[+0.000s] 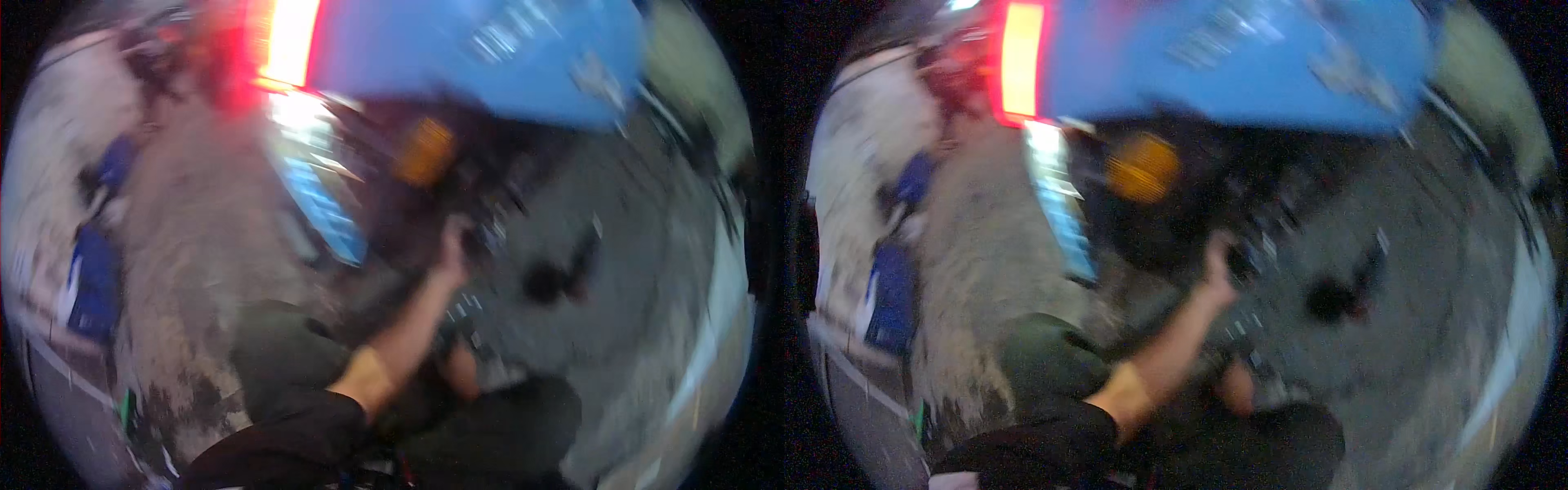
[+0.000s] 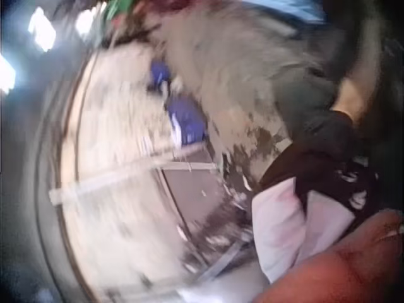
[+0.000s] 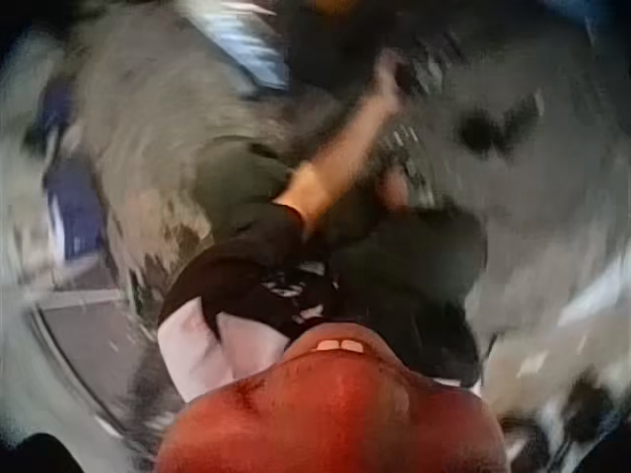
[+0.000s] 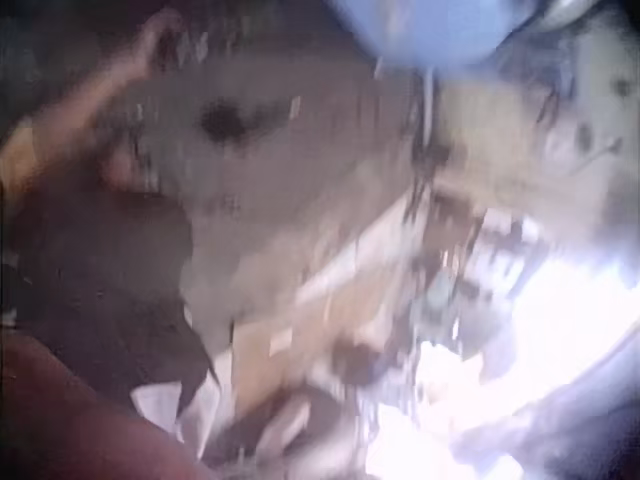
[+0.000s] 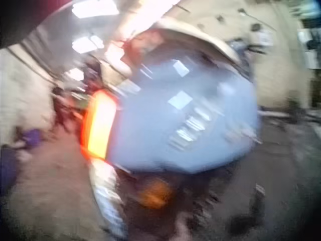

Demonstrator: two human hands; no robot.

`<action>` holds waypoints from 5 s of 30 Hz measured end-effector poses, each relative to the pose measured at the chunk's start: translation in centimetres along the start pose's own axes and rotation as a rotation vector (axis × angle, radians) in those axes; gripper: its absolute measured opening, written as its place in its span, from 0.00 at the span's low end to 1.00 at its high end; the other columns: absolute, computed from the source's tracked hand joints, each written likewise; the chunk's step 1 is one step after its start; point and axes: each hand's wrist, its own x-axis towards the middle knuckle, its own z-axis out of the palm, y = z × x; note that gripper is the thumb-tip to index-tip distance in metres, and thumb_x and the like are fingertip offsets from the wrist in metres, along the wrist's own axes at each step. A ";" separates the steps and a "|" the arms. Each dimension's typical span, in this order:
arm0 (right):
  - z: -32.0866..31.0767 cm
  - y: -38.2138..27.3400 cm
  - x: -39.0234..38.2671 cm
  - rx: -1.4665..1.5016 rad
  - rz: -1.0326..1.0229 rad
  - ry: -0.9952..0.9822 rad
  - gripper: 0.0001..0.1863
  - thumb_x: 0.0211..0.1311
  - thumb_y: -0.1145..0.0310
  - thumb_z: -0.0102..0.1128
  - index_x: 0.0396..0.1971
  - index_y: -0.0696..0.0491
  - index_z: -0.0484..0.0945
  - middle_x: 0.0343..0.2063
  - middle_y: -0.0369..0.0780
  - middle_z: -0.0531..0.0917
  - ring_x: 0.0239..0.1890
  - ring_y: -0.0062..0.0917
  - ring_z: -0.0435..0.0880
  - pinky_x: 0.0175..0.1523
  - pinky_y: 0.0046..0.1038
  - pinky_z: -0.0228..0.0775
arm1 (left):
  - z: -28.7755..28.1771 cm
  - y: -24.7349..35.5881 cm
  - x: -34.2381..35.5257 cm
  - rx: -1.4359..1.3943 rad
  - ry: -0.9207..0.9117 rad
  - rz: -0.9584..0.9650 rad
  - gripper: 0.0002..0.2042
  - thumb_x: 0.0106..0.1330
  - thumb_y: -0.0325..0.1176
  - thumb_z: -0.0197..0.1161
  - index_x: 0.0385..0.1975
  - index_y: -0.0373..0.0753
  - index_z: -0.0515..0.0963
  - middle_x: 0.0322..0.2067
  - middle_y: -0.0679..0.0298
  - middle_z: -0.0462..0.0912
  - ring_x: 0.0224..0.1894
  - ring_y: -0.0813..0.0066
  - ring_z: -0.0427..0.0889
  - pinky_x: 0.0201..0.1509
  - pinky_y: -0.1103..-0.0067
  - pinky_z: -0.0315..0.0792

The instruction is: The person removes a brake caliper from a scooter, applies spray from a can to it, and uses a screwdriver and a T-handle wrench to manipulate the internal components before moving it back toward the mounting point.

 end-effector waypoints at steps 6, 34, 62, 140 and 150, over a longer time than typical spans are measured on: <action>-2.6 -0.6 -1.4 0.006 -0.014 0.043 0.29 0.55 0.51 0.57 0.48 0.58 0.68 0.33 0.54 0.80 0.37 0.50 0.79 0.42 0.43 0.72 | -1.7 0.3 1.6 -0.202 -0.258 0.068 0.25 0.54 0.53 0.53 0.44 0.39 0.75 0.39 0.59 0.81 0.40 0.61 0.79 0.41 0.66 0.74; 1.0 -11.2 0.3 0.569 -0.307 -0.075 0.23 0.62 0.63 0.56 0.56 0.54 0.66 0.53 0.44 0.73 0.52 0.33 0.74 0.59 0.35 0.63 | -2.5 0.9 2.4 -0.195 -0.480 -0.032 0.25 0.54 0.50 0.46 0.41 0.35 0.76 0.36 0.56 0.81 0.37 0.62 0.81 0.45 0.67 0.74; -26.5 -6.6 -17.3 0.828 0.273 0.461 0.21 0.64 0.63 0.55 0.53 0.58 0.68 0.27 0.33 0.74 0.26 0.13 0.70 0.30 0.17 0.63 | 2.8 -8.5 4.8 -0.427 -0.536 -0.084 0.27 0.54 0.52 0.54 0.45 0.34 0.74 0.41 0.55 0.79 0.43 0.59 0.78 0.47 0.64 0.73; -30.1 -9.5 -10.5 -0.141 -0.196 0.488 0.19 0.56 0.65 0.61 0.48 0.53 0.76 0.24 0.46 0.78 0.23 0.36 0.78 0.31 0.31 0.69 | -0.6 -3.6 7.3 -0.101 -0.680 -0.034 0.20 0.55 0.44 0.56 0.41 0.35 0.72 0.33 0.52 0.80 0.32 0.63 0.82 0.39 0.69 0.77; -31.1 -11.1 -10.2 -0.281 -0.181 0.518 0.19 0.55 0.62 0.61 0.46 0.52 0.77 0.28 0.49 0.80 0.25 0.42 0.80 0.31 0.36 0.71 | -1.0 -4.2 7.9 -0.108 -0.615 -0.031 0.20 0.55 0.44 0.57 0.43 0.36 0.72 0.34 0.53 0.80 0.32 0.64 0.81 0.39 0.69 0.77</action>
